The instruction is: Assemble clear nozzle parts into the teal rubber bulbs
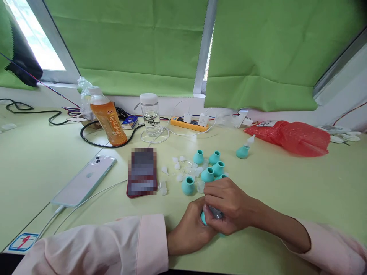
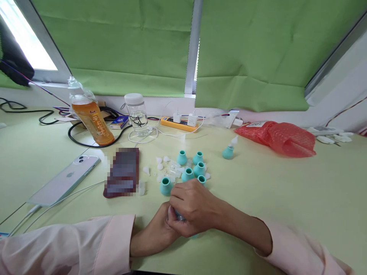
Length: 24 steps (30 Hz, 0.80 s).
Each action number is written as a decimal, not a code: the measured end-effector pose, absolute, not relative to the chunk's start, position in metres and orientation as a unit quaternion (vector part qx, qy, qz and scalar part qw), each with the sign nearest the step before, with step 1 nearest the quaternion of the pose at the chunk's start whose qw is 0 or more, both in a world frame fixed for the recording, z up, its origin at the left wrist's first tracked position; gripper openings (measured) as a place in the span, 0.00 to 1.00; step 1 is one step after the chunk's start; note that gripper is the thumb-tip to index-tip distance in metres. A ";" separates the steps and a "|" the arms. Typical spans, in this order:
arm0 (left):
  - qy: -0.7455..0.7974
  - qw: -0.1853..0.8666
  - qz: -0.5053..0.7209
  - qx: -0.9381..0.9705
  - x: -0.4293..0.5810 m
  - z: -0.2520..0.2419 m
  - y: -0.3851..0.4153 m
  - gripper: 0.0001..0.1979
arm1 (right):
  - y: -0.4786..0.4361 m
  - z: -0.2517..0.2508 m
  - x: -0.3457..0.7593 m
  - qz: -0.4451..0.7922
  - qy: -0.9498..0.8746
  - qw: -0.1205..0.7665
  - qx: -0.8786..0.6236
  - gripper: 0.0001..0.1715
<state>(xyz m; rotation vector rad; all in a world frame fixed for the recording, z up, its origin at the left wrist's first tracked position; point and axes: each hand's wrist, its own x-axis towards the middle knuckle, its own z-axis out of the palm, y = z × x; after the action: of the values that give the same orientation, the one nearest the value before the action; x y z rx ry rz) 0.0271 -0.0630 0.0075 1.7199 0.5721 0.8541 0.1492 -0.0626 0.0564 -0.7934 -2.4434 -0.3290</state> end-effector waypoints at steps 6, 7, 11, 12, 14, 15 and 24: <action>0.255 0.526 0.360 0.727 0.023 0.016 -0.068 0.09 | -0.079 0.057 0.148 -0.175 -0.926 0.252 -0.219 0.17; 0.251 0.532 0.363 0.723 0.023 0.017 -0.069 0.10 | -0.082 0.057 0.148 -0.168 -0.931 0.246 -0.211 0.17; 0.263 0.548 0.363 0.707 0.024 0.014 -0.070 0.08 | -0.082 0.055 0.147 -0.143 -0.933 0.257 -0.207 0.17; 0.281 0.544 0.363 0.702 0.025 0.011 -0.071 0.05 | -0.079 0.055 0.146 -0.142 -0.927 0.262 -0.228 0.16; 0.326 0.533 0.366 0.690 0.026 0.004 -0.071 0.04 | -0.074 0.058 0.144 -0.134 -0.912 0.247 -0.300 0.15; 0.343 0.529 0.369 0.683 0.027 0.001 -0.071 0.05 | -0.072 0.060 0.143 -0.123 -0.907 0.226 -0.333 0.14; 0.310 0.550 0.373 0.680 0.028 -0.002 -0.071 0.08 | -0.071 0.060 0.145 -0.111 -0.923 0.175 -0.326 0.17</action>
<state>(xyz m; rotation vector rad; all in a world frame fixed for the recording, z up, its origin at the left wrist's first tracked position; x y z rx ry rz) 0.0284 -0.0708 -0.0019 1.6099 0.7348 0.8833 0.1454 -0.0709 0.0605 -0.9229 -2.6144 -0.3160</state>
